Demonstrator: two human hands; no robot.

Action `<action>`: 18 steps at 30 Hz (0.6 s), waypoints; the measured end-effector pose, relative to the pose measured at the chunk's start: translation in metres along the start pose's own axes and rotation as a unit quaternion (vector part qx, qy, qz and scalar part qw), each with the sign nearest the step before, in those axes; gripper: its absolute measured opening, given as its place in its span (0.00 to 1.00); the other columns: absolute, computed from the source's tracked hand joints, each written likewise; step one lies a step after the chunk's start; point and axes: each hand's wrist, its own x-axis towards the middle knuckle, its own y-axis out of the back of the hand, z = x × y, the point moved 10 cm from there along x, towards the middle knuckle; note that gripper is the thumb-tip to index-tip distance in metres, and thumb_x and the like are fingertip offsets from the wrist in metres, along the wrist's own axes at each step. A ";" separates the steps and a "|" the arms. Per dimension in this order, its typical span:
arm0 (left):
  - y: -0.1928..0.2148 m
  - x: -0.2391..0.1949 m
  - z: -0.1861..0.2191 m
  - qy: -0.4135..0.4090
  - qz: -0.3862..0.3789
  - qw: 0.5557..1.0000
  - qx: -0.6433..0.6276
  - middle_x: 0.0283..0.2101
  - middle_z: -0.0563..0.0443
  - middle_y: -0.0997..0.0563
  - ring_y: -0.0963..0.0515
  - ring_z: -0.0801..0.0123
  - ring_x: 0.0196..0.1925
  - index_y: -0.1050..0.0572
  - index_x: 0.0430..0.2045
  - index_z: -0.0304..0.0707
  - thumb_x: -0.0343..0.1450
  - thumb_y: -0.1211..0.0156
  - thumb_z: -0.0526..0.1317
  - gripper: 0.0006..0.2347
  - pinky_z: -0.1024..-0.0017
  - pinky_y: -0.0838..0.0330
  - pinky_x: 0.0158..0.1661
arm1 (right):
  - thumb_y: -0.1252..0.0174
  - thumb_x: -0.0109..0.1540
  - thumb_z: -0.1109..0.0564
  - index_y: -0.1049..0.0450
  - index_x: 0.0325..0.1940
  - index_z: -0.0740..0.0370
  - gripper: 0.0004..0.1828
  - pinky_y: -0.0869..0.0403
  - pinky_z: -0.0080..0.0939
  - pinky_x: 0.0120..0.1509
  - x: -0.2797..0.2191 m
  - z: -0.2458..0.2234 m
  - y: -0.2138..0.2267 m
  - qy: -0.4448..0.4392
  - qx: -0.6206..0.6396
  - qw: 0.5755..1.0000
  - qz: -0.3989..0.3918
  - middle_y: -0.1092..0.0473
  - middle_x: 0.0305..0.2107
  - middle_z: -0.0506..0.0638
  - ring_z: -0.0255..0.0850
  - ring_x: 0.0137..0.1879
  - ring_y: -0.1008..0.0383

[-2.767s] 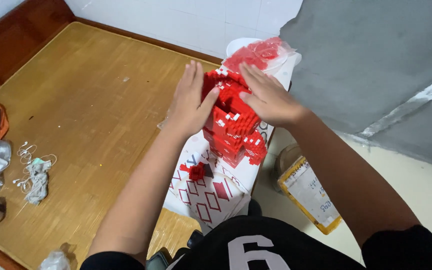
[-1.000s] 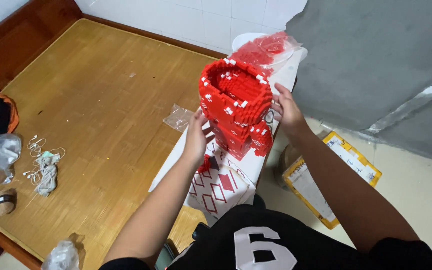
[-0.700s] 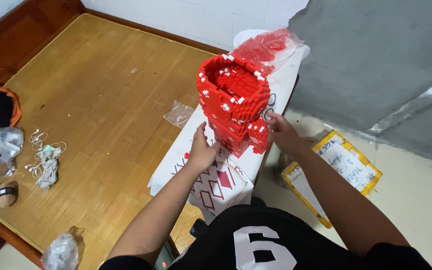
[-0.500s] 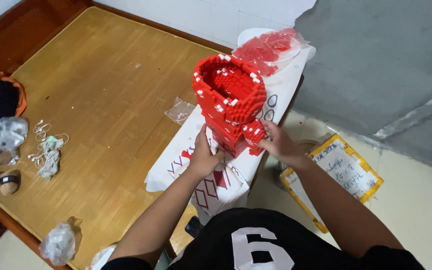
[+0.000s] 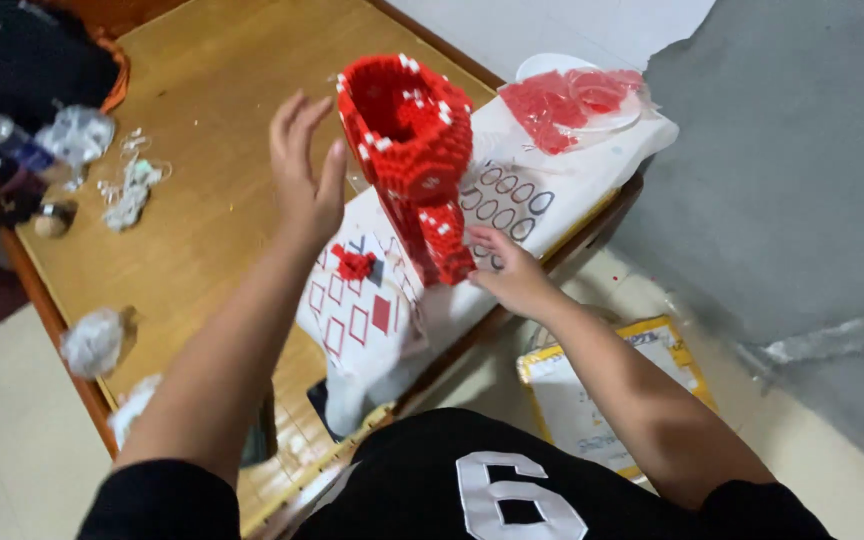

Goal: Assembling a large red and white beaded structure by joining sections and using a small hammer tool.

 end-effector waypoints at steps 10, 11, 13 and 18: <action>-0.056 0.000 0.067 0.028 -0.234 0.952 0.196 0.65 0.29 0.33 0.39 0.38 0.68 0.29 0.62 0.31 0.68 0.54 0.26 0.23 0.42 0.42 0.63 | 0.46 0.63 0.57 0.45 0.76 0.43 0.36 0.42 0.49 0.75 -0.089 -0.021 -0.006 0.039 -0.130 0.974 -0.183 0.46 0.74 0.46 0.46 0.78 0.47; -0.059 -0.003 0.060 0.043 -0.251 0.936 0.242 0.68 0.28 0.38 0.41 0.38 0.70 0.33 0.65 0.35 0.70 0.55 0.27 0.25 0.42 0.40 0.62 | 0.47 0.63 0.57 0.45 0.76 0.43 0.36 0.41 0.48 0.76 -0.098 -0.022 -0.006 0.023 -0.118 0.974 -0.190 0.46 0.75 0.46 0.45 0.79 0.47; -0.060 -0.001 0.075 0.054 -0.266 0.918 0.288 0.71 0.28 0.43 0.43 0.38 0.72 0.37 0.69 0.39 0.71 0.56 0.28 0.26 0.41 0.39 0.61 | 0.47 0.63 0.58 0.45 0.76 0.43 0.36 0.40 0.47 0.76 -0.110 -0.023 -0.002 0.010 -0.106 0.975 -0.194 0.47 0.75 0.46 0.45 0.80 0.48; -0.055 -0.009 0.071 0.164 -0.354 0.835 0.389 0.69 0.33 0.42 0.33 0.37 0.62 0.53 0.74 0.54 0.71 0.50 0.28 0.35 0.45 0.32 0.49 | 0.46 0.63 0.55 0.44 0.75 0.46 0.35 0.37 0.44 0.73 -0.116 -0.020 0.006 0.028 -0.119 0.972 -0.202 0.47 0.75 0.46 0.43 0.79 0.46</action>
